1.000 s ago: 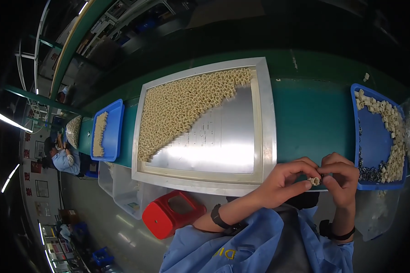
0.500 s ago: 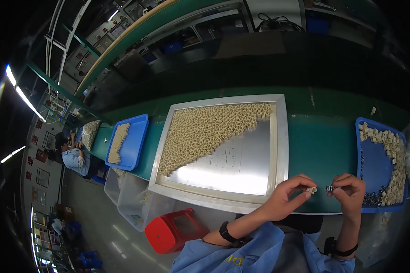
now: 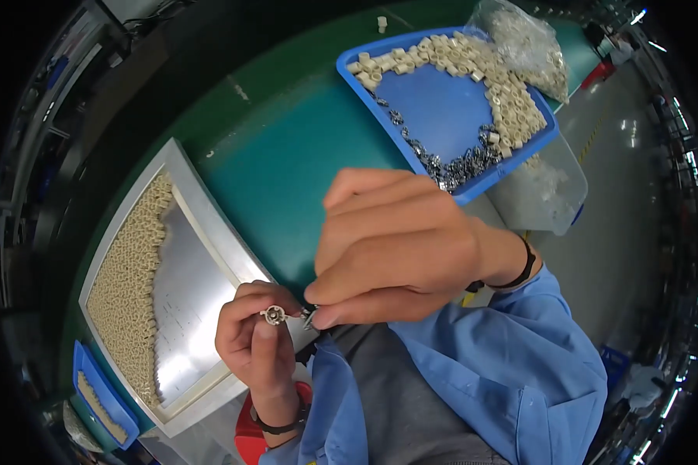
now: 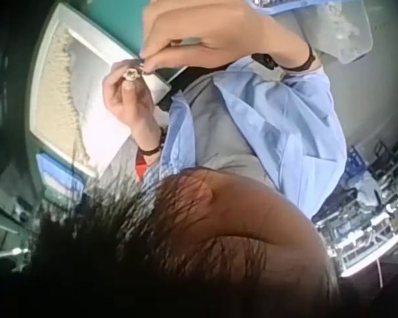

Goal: Assemble small white and black electronic components by hand at a factory workbench.

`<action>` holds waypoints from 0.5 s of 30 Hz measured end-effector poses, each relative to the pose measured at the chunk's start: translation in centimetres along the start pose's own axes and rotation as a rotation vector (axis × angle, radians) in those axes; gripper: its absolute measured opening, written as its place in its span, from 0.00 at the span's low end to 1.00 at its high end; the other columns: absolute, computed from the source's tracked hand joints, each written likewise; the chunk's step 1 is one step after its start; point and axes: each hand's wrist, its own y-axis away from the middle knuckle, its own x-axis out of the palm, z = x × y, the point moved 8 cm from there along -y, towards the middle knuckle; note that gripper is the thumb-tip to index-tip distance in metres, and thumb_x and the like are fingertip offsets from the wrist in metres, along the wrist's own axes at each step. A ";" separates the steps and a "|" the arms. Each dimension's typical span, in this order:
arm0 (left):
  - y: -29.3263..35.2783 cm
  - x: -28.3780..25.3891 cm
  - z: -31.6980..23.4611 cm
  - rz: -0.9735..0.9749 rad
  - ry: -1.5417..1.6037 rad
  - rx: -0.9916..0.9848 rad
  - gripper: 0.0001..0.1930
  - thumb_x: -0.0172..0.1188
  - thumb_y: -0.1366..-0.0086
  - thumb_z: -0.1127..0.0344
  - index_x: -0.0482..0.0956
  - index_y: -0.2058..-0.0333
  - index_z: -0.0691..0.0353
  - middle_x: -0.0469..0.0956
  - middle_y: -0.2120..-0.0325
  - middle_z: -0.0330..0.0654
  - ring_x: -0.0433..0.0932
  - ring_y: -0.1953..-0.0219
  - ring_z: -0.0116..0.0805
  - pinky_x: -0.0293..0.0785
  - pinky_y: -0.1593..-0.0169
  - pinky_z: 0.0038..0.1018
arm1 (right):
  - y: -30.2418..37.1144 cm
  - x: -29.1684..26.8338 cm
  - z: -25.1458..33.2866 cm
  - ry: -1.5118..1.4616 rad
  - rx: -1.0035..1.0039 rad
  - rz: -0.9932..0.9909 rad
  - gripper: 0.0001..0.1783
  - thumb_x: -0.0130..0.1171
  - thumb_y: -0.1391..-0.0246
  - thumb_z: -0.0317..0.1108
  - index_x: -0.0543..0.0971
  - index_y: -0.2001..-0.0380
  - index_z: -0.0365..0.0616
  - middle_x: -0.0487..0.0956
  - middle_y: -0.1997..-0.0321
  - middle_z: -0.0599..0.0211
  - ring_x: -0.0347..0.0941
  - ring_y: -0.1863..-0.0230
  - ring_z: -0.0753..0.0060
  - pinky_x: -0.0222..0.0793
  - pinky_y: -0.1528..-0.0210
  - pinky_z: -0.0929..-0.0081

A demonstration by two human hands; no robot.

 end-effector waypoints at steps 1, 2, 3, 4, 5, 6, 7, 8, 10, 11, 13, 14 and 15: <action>0.0 0.2 0.2 0.013 -0.006 -0.001 0.11 0.58 0.30 0.68 0.75 0.55 0.71 0.77 0.61 0.54 0.77 0.64 0.39 0.75 0.58 0.31 | 0.1 0.0 0.0 -0.003 -0.002 0.009 0.09 0.76 0.49 0.32 0.84 0.71 0.40 0.81 0.74 0.68 0.76 0.76 0.71 0.66 0.69 0.71; 0.0 0.4 0.3 0.017 -0.015 0.004 0.11 0.58 0.30 0.68 0.75 0.55 0.71 0.77 0.61 0.54 0.77 0.64 0.39 0.74 0.58 0.31 | 0.2 0.1 0.0 -0.016 -0.011 0.023 0.09 0.75 0.48 0.32 0.84 0.71 0.41 0.80 0.74 0.68 0.76 0.76 0.71 0.66 0.69 0.72; 0.1 0.5 0.3 0.020 -0.026 0.012 0.11 0.59 0.30 0.68 0.75 0.55 0.72 0.77 0.62 0.54 0.77 0.63 0.38 0.74 0.58 0.31 | 0.3 0.2 -0.1 -0.017 -0.002 0.020 0.09 0.75 0.48 0.32 0.84 0.71 0.41 0.80 0.74 0.68 0.76 0.76 0.71 0.66 0.69 0.72; 0.3 0.7 0.4 0.016 -0.026 0.008 0.11 0.59 0.30 0.68 0.75 0.55 0.72 0.77 0.62 0.54 0.77 0.63 0.38 0.74 0.58 0.31 | 0.4 0.3 -0.1 0.006 -0.013 0.031 0.09 0.75 0.48 0.32 0.84 0.71 0.41 0.80 0.74 0.69 0.76 0.76 0.72 0.66 0.69 0.72; 0.4 0.8 0.3 0.015 -0.037 0.008 0.11 0.59 0.30 0.68 0.76 0.55 0.72 0.77 0.61 0.54 0.76 0.63 0.38 0.73 0.57 0.31 | 0.5 0.5 0.0 0.030 -0.025 0.043 0.09 0.75 0.47 0.33 0.84 0.71 0.42 0.81 0.74 0.69 0.75 0.76 0.72 0.66 0.69 0.73; 0.6 0.9 0.3 0.015 -0.048 0.009 0.12 0.59 0.31 0.68 0.76 0.56 0.72 0.77 0.61 0.54 0.76 0.62 0.38 0.73 0.57 0.30 | 0.5 0.6 0.1 0.053 -0.038 0.055 0.09 0.74 0.47 0.33 0.84 0.72 0.42 0.81 0.73 0.70 0.75 0.76 0.73 0.65 0.69 0.73; 0.7 1.0 0.2 0.014 -0.059 0.010 0.12 0.59 0.31 0.68 0.76 0.56 0.72 0.77 0.61 0.54 0.76 0.62 0.38 0.73 0.57 0.30 | 0.6 0.6 0.1 0.049 -0.037 0.057 0.09 0.74 0.47 0.33 0.84 0.72 0.42 0.81 0.73 0.70 0.75 0.76 0.73 0.65 0.69 0.73; 0.7 1.0 0.2 0.010 -0.059 0.009 0.12 0.59 0.31 0.68 0.76 0.56 0.72 0.77 0.61 0.54 0.76 0.62 0.38 0.73 0.57 0.30 | 0.6 0.6 0.0 0.043 -0.025 0.062 0.08 0.74 0.47 0.33 0.84 0.71 0.42 0.81 0.73 0.70 0.75 0.76 0.72 0.66 0.69 0.73; 0.7 1.0 0.2 0.009 -0.057 -0.007 0.12 0.60 0.31 0.68 0.76 0.56 0.72 0.77 0.61 0.53 0.76 0.61 0.37 0.72 0.56 0.30 | 0.6 0.8 -0.2 0.032 -0.003 0.072 0.07 0.73 0.46 0.32 0.84 0.70 0.42 0.81 0.72 0.69 0.76 0.75 0.72 0.66 0.69 0.74; 0.7 0.9 0.2 0.009 -0.055 -0.014 0.12 0.60 0.31 0.67 0.76 0.56 0.72 0.78 0.61 0.53 0.76 0.61 0.37 0.71 0.56 0.30 | 0.6 1.0 -0.2 0.028 -0.003 0.074 0.07 0.73 0.46 0.32 0.84 0.70 0.42 0.81 0.72 0.69 0.76 0.75 0.72 0.66 0.69 0.74; 0.8 0.7 0.3 -0.003 -0.044 -0.017 0.12 0.60 0.31 0.67 0.76 0.56 0.72 0.78 0.61 0.53 0.76 0.61 0.37 0.71 0.57 0.30 | 0.8 1.1 -0.4 -0.050 0.025 0.059 0.07 0.73 0.45 0.32 0.85 0.69 0.42 0.81 0.71 0.69 0.76 0.75 0.72 0.66 0.68 0.74; 0.8 0.5 0.4 -0.009 -0.031 -0.021 0.12 0.60 0.31 0.67 0.76 0.56 0.71 0.78 0.62 0.53 0.76 0.61 0.37 0.71 0.57 0.30 | 0.8 1.2 -0.6 -0.087 0.038 0.051 0.06 0.72 0.45 0.31 0.85 0.68 0.42 0.81 0.71 0.69 0.76 0.74 0.72 0.66 0.67 0.74; 0.8 0.4 0.4 -0.014 -0.019 -0.024 0.12 0.61 0.31 0.67 0.76 0.56 0.71 0.78 0.62 0.52 0.76 0.62 0.37 0.71 0.57 0.30 | 0.8 1.2 -0.6 -0.089 0.038 0.053 0.06 0.72 0.45 0.31 0.85 0.68 0.42 0.81 0.71 0.69 0.76 0.74 0.72 0.66 0.67 0.74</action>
